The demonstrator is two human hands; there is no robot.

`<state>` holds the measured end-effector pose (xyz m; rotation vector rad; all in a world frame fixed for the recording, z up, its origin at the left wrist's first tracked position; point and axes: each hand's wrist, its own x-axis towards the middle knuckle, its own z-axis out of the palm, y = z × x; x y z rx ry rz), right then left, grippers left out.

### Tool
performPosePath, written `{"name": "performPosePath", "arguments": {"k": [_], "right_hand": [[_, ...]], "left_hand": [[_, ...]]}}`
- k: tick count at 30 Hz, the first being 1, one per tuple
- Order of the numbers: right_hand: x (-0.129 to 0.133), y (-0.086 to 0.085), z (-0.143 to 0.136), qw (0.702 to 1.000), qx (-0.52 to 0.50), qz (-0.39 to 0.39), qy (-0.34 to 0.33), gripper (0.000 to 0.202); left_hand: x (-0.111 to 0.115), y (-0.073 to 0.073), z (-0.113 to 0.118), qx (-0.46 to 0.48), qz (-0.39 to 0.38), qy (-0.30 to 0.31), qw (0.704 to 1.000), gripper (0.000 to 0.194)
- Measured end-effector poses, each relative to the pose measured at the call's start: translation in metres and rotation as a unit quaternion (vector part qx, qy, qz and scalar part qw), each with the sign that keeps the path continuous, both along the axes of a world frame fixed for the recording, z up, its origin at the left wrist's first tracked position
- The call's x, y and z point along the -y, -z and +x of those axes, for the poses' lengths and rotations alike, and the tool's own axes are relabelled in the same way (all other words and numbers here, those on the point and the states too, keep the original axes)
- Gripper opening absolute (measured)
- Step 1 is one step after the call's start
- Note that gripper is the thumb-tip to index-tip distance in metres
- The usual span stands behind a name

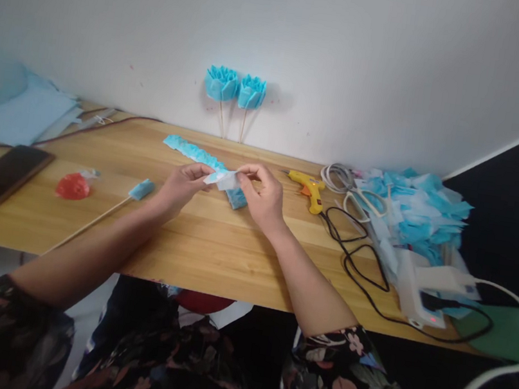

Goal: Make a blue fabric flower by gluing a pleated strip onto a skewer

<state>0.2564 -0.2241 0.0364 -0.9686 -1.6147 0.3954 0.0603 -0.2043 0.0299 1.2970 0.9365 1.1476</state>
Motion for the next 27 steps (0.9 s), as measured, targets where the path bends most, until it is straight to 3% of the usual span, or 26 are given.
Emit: {"name": "performPosePath", "arguments": {"k": [5,14,19,27], "right_hand": [[-0.0073,0.0043,-0.0003,0.990,-0.095,-0.100,0.013,0.010],[-0.0081,0.0016,-0.0009,0.983,-0.119,-0.138,0.007,0.013],[-0.0061,0.0010,-0.0014,0.982,-0.110,-0.152,-0.004,0.015],[-0.0062,0.0033,0.0014,0.980,-0.096,-0.174,-0.005,0.018]], "left_hand": [[0.0037,0.0003,0.0009,-0.035,-0.006,0.055,0.998,0.016],[0.0046,0.0007,0.0014,-0.055,-0.023,0.093,0.994,0.016],[0.0040,0.0008,0.0013,-0.066,-0.014,0.081,0.994,0.026],[0.0030,0.0036,0.0008,-0.103,-0.024,0.064,0.992,0.020]]}}
